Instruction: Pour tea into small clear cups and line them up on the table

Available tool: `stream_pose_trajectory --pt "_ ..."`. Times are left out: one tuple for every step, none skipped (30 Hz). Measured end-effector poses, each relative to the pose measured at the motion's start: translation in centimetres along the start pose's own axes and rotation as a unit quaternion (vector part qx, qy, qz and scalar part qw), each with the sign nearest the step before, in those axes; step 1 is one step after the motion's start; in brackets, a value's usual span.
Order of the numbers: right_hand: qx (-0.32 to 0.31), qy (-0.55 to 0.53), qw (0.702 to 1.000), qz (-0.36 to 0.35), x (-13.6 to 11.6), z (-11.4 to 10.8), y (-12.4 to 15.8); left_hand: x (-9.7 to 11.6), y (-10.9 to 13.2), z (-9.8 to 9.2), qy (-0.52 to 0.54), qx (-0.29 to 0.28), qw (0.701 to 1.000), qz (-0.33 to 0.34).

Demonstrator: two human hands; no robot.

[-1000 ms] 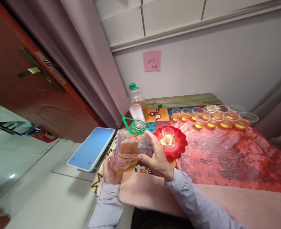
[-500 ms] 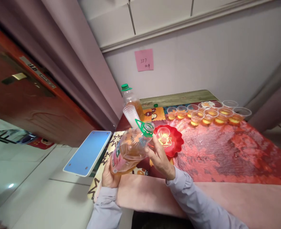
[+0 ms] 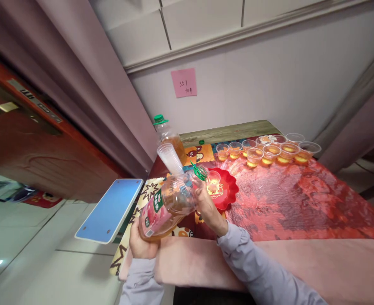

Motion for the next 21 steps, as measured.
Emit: stream_pose_trajectory --pt "-0.001 -0.022 1.000 0.016 0.1 0.0 0.0 0.3 0.1 0.1 0.002 0.002 1.000 -0.004" --pt "0.000 -0.034 0.999 0.028 0.2 0.0 0.0 0.7 0.3 0.2 0.001 0.006 1.000 -0.008" --pt "0.003 -0.039 0.999 0.035 0.3 0.0 0.0 1.1 0.4 0.2 -0.001 0.014 1.000 -0.009" --pt "0.007 -0.041 0.998 0.039 0.5 0.0 0.0 1.6 0.6 0.3 -0.004 0.022 1.000 -0.008" --pt "0.009 -0.045 0.998 0.041 0.6 0.0 0.0 2.0 0.8 0.5 -0.008 0.026 1.000 -0.005" --pt "0.009 -0.051 0.998 0.043 0.7 0.0 0.0 2.4 1.0 0.6 -0.012 0.029 1.000 -0.001" --pt "0.007 -0.058 0.997 0.047 0.8 0.0 0.1 2.8 1.2 0.8 -0.016 0.032 0.999 0.003" --pt "0.008 -0.059 0.997 0.049 0.9 0.0 0.1 3.1 1.4 1.0 -0.021 0.036 0.999 0.006" --pt "0.011 -0.053 0.997 0.049 1.0 0.0 0.1 3.5 1.5 1.2 -0.027 0.039 0.999 0.010" --pt "0.019 -0.039 0.998 0.047 1.2 -0.1 0.1 3.7 1.6 1.3 -0.033 0.043 0.998 0.012" --pt "0.029 -0.020 0.998 0.043 1.3 -0.1 0.1 4.0 1.7 1.5 -0.040 0.047 0.998 0.013" --pt "0.039 -0.001 0.998 0.040 1.4 -0.2 0.0 4.2 1.8 1.6 -0.046 0.047 0.998 0.012" --pt "0.047 0.013 0.998 0.041 1.5 -0.2 0.0 4.4 1.8 1.7 -0.052 0.043 0.998 0.011" --pt "0.053 0.022 0.997 0.044 1.7 -0.3 0.0 4.5 1.9 1.8 -0.057 0.038 0.998 0.010" --pt "0.055 0.025 0.997 0.048 1.8 -0.3 0.0 4.7 1.9 1.8 -0.062 0.033 0.998 0.008" --pt "0.056 0.025 0.997 0.052 1.9 -0.3 0.0 4.8 2.0 1.9 -0.065 0.030 0.997 0.006" --pt "0.055 0.023 0.997 0.055 2.0 -0.4 0.0 4.9 2.0 1.9 -0.067 0.028 0.997 0.005" --pt "0.055 0.020 0.997 0.058 2.1 -0.4 0.0 5.0 2.0 2.0 -0.067 0.026 0.997 0.004" --pt "0.057 0.017 0.996 0.060 2.1 -0.4 0.0 5.1 2.0 2.0 -0.068 0.023 0.997 0.003" --pt "0.060 0.013 0.996 0.063 2.1 -0.4 0.0 5.2 2.0 2.0 -0.068 0.022 0.997 0.003" --pt "0.064 0.006 0.996 0.064 2.1 -0.4 0.0 5.3 2.0 2.0 -0.068 0.021 0.997 0.002"
Point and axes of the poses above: each hand's wrist, its own y-axis away from the middle knuckle, its own z-axis out of the palm, x = y × z, the point moved 1 cm from there along -y, towards the middle knuckle, and after that the axes turned 8 degrees about -x, right-handed, at the moved point
